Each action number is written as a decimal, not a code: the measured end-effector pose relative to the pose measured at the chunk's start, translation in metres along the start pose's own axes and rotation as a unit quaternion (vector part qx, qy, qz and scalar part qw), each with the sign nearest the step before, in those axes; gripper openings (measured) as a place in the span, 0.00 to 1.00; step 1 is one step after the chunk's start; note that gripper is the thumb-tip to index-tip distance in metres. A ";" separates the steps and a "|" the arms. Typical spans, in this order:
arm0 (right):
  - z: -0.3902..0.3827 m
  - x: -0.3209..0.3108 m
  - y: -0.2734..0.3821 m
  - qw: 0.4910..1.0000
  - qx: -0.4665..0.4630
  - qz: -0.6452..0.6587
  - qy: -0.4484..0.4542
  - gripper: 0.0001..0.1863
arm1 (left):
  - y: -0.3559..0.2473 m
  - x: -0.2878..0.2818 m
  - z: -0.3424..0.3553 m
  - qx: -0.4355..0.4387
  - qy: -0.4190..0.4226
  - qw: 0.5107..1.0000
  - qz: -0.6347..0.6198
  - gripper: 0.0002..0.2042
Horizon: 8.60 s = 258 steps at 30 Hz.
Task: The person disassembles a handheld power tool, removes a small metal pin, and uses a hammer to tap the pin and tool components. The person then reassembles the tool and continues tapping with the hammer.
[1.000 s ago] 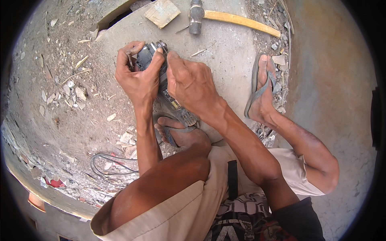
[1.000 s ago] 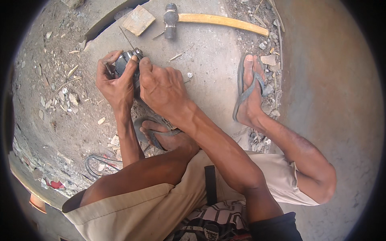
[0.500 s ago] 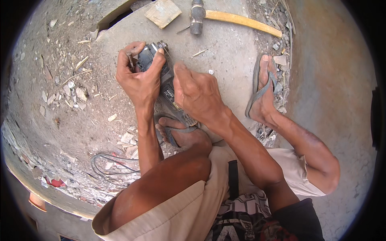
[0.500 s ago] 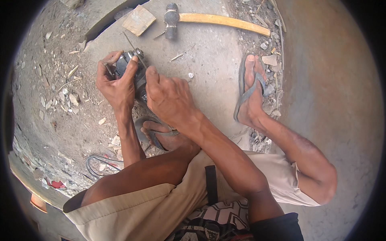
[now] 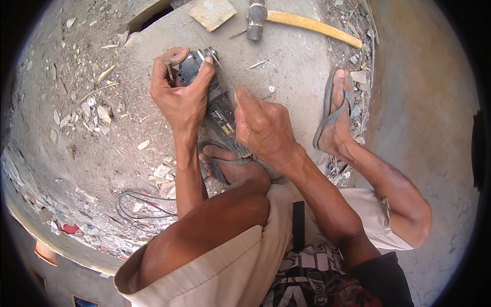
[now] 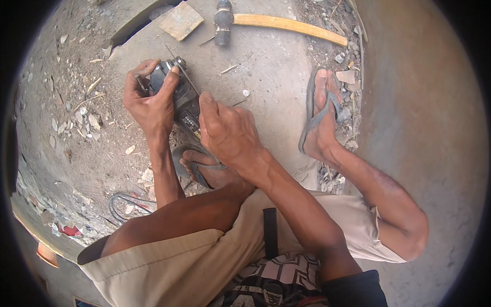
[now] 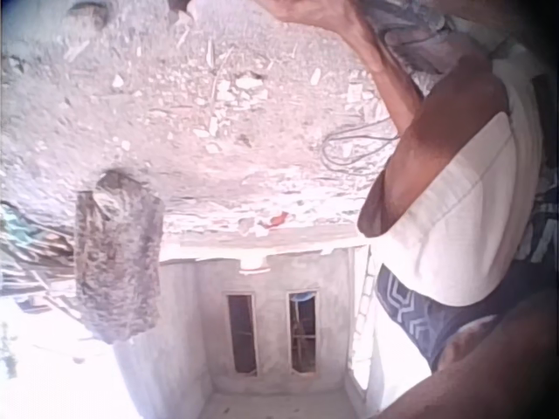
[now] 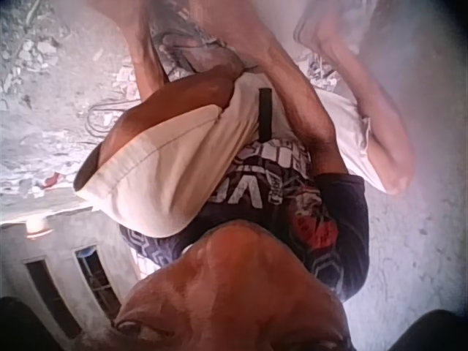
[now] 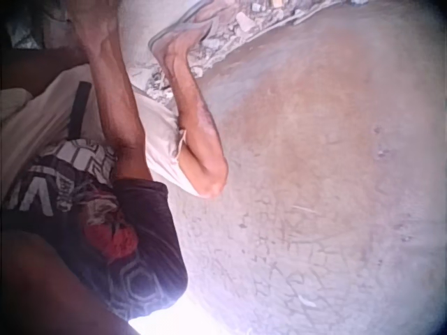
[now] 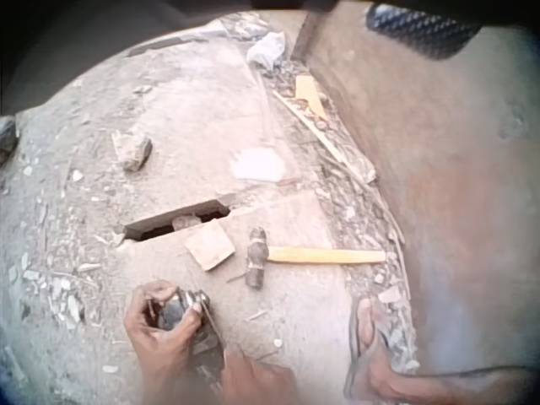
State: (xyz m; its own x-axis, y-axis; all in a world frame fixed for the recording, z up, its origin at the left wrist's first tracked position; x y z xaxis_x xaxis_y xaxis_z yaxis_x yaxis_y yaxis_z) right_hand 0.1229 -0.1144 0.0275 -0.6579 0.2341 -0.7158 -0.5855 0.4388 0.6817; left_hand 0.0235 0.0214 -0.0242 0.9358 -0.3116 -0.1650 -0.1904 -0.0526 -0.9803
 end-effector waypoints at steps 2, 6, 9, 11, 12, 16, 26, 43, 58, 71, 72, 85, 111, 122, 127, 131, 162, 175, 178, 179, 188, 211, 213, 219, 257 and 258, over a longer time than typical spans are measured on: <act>0.026 0.007 0.002 1.000 -0.020 0.005 -0.012 0.15 | -0.003 0.002 0.002 0.008 0.001 1.000 0.003 0.17; 0.039 0.007 0.003 0.999 -0.029 0.015 -0.031 0.15 | 0.002 0.002 0.002 0.001 0.004 1.000 0.004 0.17; 0.001 0.000 -0.002 1.000 0.006 0.004 -0.001 0.15 | 0.000 0.000 0.001 0.019 -0.007 1.000 0.003 0.17; 0.030 0.008 0.000 0.999 -0.019 0.011 -0.030 0.14 | -0.001 0.002 0.003 0.019 0.003 1.000 0.010 0.18; 0.039 0.009 0.001 0.999 -0.029 0.014 -0.042 0.13 | -0.001 0.003 0.002 0.017 0.009 1.000 0.014 0.18; 0.047 0.010 -0.003 1.000 0.009 0.025 -0.006 0.09 | -0.004 -0.003 -0.006 -0.006 -0.044 0.996 0.079 0.23; 0.042 0.009 -0.003 0.999 -0.004 0.040 -0.036 0.11 | -0.003 -0.007 -0.057 0.046 -0.185 0.973 0.129 0.23; 0.010 -0.002 0.008 1.000 0.015 -0.019 -0.002 0.16 | -0.008 -0.008 -0.045 0.049 -0.151 0.980 0.117 0.15; 0.019 0.000 0.006 0.999 0.016 0.033 -0.014 0.12 | 0.010 -0.009 -0.049 0.009 -0.167 0.986 -0.001 0.12; 0.016 -0.001 0.005 1.000 0.006 0.009 -0.021 0.11 | 0.012 -0.008 -0.049 0.011 -0.172 0.985 -0.009 0.13; 0.038 0.005 0.004 1.000 0.000 -0.002 -0.019 0.12 | 0.011 -0.006 -0.049 0.014 -0.169 0.985 -0.013 0.13; 0.021 0.003 0.001 1.000 -0.009 0.002 0.019 0.15 | 0.006 -0.010 -0.047 0.038 -0.172 0.984 0.015 0.12; 0.035 0.009 0.003 0.999 -0.030 -0.026 0.001 0.18 | 0.008 -0.010 -0.047 0.045 -0.153 0.986 0.045 0.12; 0.004 -0.004 0.004 1.000 0.013 0.002 0.025 0.17 | 0.007 -0.011 -0.047 0.057 -0.164 0.985 0.018 0.12; 0.039 0.013 0.002 0.999 -0.037 -0.015 -0.013 0.17 | 0.009 -0.007 -0.047 0.032 -0.163 0.986 0.004 0.12; 0.012 -0.002 0.006 1.000 0.001 0.009 0.028 0.15 | 0.008 -0.011 -0.048 0.047 -0.170 0.984 0.008 0.13; 0.036 0.011 0.003 1.000 -0.016 -0.027 0.004 0.18 | 0.005 -0.004 -0.046 0.018 -0.169 0.986 -0.005 0.13; 0.057 -0.001 0.006 0.995 0.022 0.092 0.031 0.09 | 0.010 -0.011 -0.050 0.013 -0.169 0.986 0.000 0.13; 0.052 0.003 0.008 0.999 0.022 0.043 -0.007 0.09 | 0.009 -0.009 -0.048 0.062 -0.158 0.985 0.042 0.14; 0.052 0.004 0.014 1.000 0.016 0.004 -0.005 0.09 | 0.010 -0.009 -0.049 0.057 -0.156 0.985 0.036 0.14; 0.025 -0.010 -0.015 0.988 0.097 0.105 -0.065 0.10 | 0.007 -0.010 -0.050 0.060 -0.139 0.986 0.070 0.14; 0.050 -0.007 -0.016 0.709 0.317 0.605 0.174 0.15 | -0.002 -0.021 -0.062 0.059 -0.201 0.969 0.127 0.18; 0.051 -0.010 -0.009 0.689 0.313 0.626 0.185 0.16 | -0.007 -0.019 -0.061 0.064 -0.204 0.967 0.140 0.19; 0.047 -0.017 -0.001 0.650 0.284 0.669 0.222 0.19 | -0.004 -0.019 -0.060 0.043 -0.199 0.969 0.143 0.19; 0.080 -0.081 -0.018 0.447 0.078 0.874 0.176 0.28 | 0.001 -0.022 -0.060 0.061 -0.207 0.968 0.131 0.20; 0.080 -0.081 -0.019 0.455 0.077 0.870 0.176 0.27 | 0.000 -0.022 -0.060 0.060 -0.207 0.967 0.134 0.20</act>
State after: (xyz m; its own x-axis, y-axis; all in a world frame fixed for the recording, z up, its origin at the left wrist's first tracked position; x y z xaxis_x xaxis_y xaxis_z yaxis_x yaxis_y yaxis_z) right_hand 0.2248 -0.0725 0.0606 -0.1128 0.2018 0.9729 0.9878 -0.0827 0.1317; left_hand -0.0145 -0.0285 -0.0138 0.9009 0.1098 -0.4199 -0.4301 0.0956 -0.8977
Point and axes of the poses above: each hand's wrist, its own z-axis towards the middle knuckle, its own x-axis out of the palm, y = z × x, the point moved 7 cm from there along z, towards the middle knuckle, and after that the axes turned 4 degrees about x, right-handed, at the moved point
